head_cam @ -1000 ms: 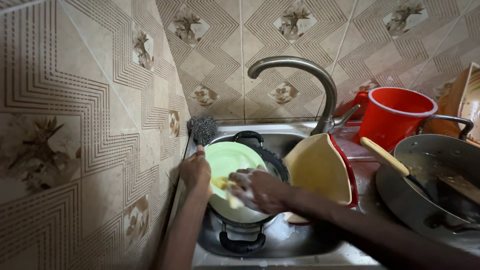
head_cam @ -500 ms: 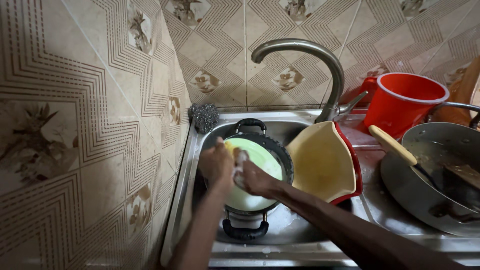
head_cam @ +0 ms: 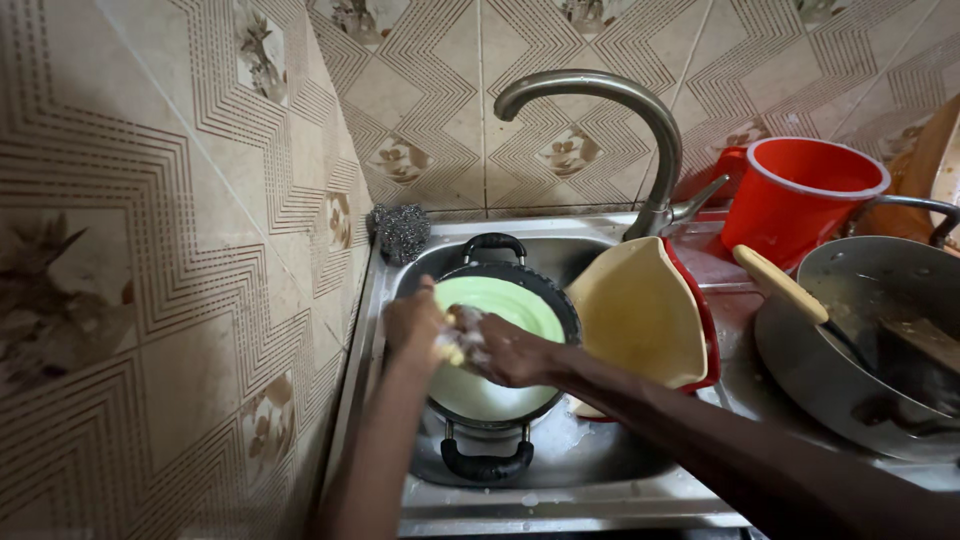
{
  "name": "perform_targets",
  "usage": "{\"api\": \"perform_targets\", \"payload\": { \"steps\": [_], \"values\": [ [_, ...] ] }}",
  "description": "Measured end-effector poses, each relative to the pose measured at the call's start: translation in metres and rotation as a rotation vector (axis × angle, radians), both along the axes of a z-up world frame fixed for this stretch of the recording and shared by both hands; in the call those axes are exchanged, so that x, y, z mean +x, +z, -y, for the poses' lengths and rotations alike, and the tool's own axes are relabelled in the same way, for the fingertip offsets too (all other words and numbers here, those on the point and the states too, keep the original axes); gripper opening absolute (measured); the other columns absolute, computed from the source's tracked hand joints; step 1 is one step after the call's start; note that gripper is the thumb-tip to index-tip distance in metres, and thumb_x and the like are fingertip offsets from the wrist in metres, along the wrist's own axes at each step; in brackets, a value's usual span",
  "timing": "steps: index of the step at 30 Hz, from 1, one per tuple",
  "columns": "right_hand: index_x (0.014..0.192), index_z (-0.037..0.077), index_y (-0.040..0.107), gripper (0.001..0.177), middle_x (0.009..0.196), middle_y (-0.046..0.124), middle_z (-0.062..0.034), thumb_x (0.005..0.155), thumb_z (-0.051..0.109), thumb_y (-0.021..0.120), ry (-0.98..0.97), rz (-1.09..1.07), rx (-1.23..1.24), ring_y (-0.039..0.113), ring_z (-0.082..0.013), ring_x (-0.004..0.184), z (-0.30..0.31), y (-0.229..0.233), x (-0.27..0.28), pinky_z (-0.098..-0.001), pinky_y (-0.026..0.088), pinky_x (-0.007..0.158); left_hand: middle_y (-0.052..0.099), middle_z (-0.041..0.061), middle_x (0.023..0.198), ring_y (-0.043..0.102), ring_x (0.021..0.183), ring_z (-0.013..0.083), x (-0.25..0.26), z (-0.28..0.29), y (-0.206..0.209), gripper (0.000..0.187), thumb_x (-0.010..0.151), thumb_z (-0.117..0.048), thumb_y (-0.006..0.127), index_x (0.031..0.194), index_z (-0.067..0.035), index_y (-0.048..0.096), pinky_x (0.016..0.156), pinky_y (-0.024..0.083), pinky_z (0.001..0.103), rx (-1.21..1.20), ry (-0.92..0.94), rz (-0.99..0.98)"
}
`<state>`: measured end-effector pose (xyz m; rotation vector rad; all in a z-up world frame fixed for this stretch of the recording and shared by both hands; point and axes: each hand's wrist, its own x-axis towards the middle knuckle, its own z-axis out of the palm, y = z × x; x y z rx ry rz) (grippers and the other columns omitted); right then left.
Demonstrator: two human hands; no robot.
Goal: The person washes kitchenware at a double-basin sink filled with soapy water. They scrub a red plastic cup with a sponge, then wash plates, a pot, and a spoon, and scrape food residue from a serving dish over a trash bin before returning it to the sink.
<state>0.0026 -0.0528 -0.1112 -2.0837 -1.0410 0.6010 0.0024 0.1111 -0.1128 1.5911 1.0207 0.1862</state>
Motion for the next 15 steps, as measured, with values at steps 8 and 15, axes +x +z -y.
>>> {"api": "perform_targets", "payload": {
  "steps": [8, 15],
  "values": [
    [0.134, 0.007, 0.062, 0.047, 0.122, 0.069, -0.0234, 0.093, 0.029, 0.057, 0.145, 0.426, -0.363, 0.067, -0.0382, 0.113, 0.030, 0.022, 0.019, -0.0497, 0.048, 0.103, 0.069, 0.020, 0.086, 0.060, 0.075, 0.0253, -0.017, -0.016, 0.008, 0.054, 0.096, -0.039, 0.074, 0.094, 0.015, 0.071, 0.063, 0.048, 0.046, -0.100, -0.114, 0.087],
    [0.120, -0.004, 0.042, 0.028, 0.098, 0.054, -0.0231, 0.106, 0.020, 0.036, 0.098, -0.092, 0.315, 0.050, -0.0426, 0.079, -0.012, -0.025, 0.021, -0.0546, 0.047, 0.070, 0.066, 0.016, 0.084, 0.060, 0.066, 0.0222, -0.020, 0.014, 0.028, 0.051, 0.104, -0.044, 0.047, 0.097, 0.002, 0.066, 0.054, 0.048, 0.041, -0.241, 0.050, 0.148]
  ]
}}
